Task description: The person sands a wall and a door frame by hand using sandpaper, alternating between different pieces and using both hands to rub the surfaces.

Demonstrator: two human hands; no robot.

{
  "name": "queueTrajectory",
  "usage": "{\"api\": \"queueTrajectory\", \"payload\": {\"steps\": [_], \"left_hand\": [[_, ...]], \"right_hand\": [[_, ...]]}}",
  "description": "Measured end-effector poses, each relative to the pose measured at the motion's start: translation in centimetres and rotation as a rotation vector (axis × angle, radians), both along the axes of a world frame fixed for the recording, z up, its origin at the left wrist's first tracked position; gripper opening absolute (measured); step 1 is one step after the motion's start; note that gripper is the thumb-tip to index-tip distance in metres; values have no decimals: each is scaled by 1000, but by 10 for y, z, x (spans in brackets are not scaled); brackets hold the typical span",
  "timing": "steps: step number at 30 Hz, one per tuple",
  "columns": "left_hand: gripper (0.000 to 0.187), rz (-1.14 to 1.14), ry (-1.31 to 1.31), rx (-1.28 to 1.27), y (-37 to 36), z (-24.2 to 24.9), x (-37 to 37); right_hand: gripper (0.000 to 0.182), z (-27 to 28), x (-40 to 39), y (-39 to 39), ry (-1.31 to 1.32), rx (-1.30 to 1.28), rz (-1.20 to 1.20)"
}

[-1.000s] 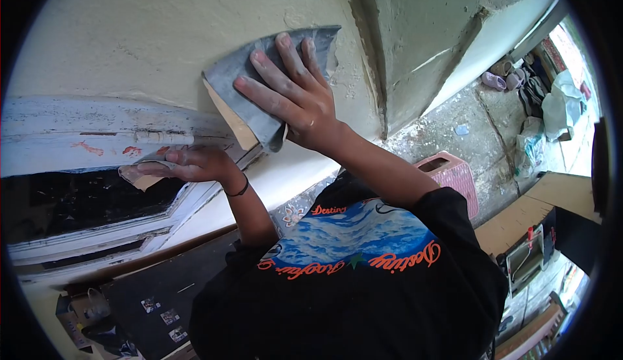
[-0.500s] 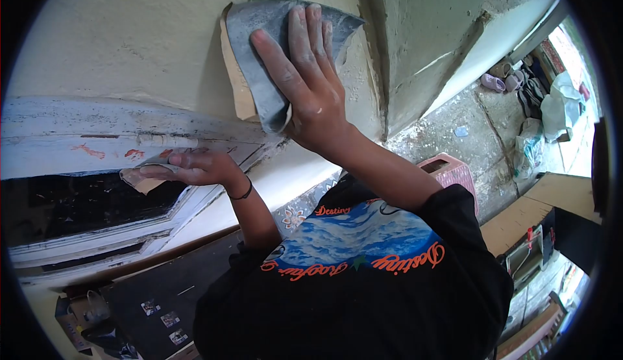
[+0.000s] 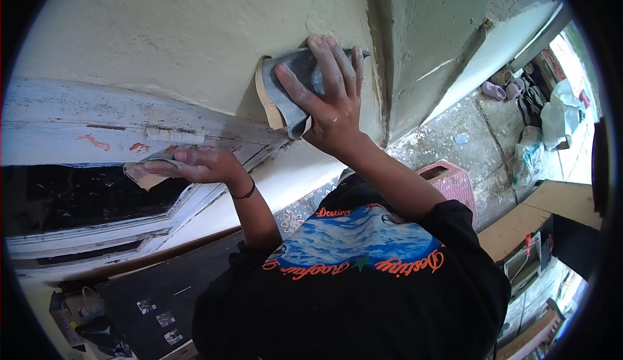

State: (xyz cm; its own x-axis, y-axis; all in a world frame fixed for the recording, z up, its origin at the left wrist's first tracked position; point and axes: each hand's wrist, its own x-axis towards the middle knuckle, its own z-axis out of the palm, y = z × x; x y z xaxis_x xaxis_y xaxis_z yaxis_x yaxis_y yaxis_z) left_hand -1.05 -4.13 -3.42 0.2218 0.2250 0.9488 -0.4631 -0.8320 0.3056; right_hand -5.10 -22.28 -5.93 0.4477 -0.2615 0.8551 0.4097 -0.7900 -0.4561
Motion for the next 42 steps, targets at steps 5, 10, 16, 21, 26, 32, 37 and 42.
{"api": "queueTrajectory", "payload": {"steps": [5, 10, 16, 21, 26, 32, 37, 42], "left_hand": [[62, 32, -20, 57, 9, -1, 4], [61, -72, -8, -69, -5, 3, 0], [61, 32, -10, 18, 2, 1, 2], [60, -29, -50, -25, 3, 0, 6], [60, -124, -13, -156, -8, 4, 1], [63, -58, -61, -18, 4, 1, 8], [62, -65, -56, -35, 8, -3, 9], [61, -59, -33, -93, -2, 0, 5]], "right_hand": [[48, -24, -11, 2, -29, 93, 6], [57, -33, -8, -7, 37, 172, -25], [52, 8, -5, -39, 46, 171, -32], [69, -50, 8, -41, -14, 76, -81], [69, 10, 20, -45, -149, 118, -1], [70, -48, 14, -42, -89, 104, 12], [70, 27, 21, -44, -215, 165, 91], [40, -14, 1, -32, 47, 131, 104]]}}
